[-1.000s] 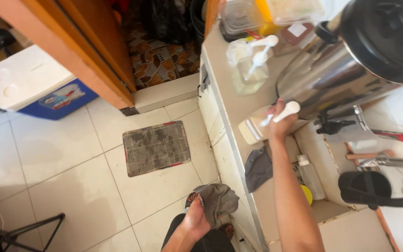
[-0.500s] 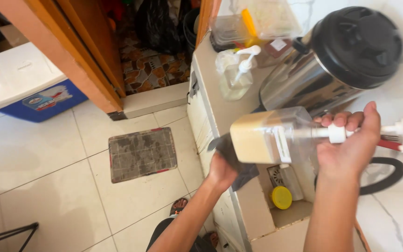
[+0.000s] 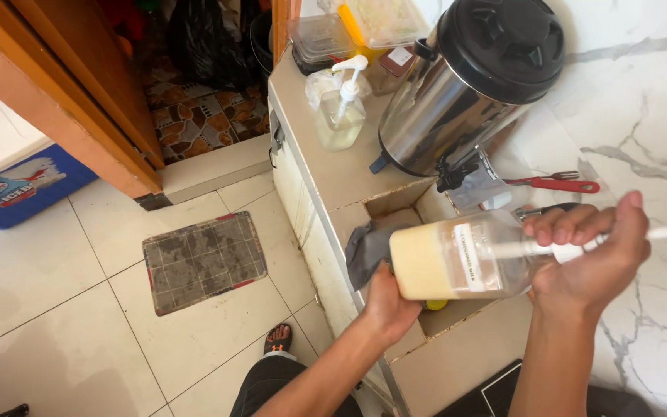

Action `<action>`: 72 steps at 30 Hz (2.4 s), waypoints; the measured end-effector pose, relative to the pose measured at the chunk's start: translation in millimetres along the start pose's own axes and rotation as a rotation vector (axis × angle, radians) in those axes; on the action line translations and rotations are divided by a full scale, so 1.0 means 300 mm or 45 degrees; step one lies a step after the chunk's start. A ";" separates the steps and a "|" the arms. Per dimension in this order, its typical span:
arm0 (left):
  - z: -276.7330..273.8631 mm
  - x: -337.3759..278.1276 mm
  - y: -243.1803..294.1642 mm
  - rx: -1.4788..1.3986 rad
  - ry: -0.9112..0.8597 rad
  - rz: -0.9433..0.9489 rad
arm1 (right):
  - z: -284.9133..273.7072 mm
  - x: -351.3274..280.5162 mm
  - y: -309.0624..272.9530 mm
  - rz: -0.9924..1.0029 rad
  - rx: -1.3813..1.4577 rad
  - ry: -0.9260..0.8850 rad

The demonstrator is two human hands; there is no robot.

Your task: Cleaning and wiping down syrup bottles and the countertop at a coffee shop station.

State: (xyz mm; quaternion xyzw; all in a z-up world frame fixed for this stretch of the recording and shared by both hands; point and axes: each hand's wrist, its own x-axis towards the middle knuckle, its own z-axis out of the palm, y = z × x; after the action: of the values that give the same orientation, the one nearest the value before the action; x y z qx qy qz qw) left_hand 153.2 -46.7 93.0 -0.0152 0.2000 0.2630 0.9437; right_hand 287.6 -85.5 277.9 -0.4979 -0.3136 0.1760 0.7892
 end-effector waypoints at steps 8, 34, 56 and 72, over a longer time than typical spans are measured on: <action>0.171 -0.139 -0.122 1.199 0.420 0.979 | -0.003 -0.069 -0.027 -0.070 0.052 0.139; 0.135 0.068 0.058 0.860 -0.968 -0.294 | -0.448 -0.076 -0.069 -0.106 0.291 -0.279; 0.143 -0.201 -0.334 0.400 -0.038 0.482 | -0.277 -0.266 -0.197 -0.115 -0.190 0.136; 0.104 -0.122 -0.304 1.647 -0.530 1.607 | -0.542 -0.211 -0.135 -0.421 -0.573 -0.097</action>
State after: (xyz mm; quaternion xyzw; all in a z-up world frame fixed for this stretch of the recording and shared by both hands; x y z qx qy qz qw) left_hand 182.0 -139.0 128.9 0.6736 0.1055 0.5628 0.4674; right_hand 348.2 -250.5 244.0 -0.5956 -0.4512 -0.0107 0.6645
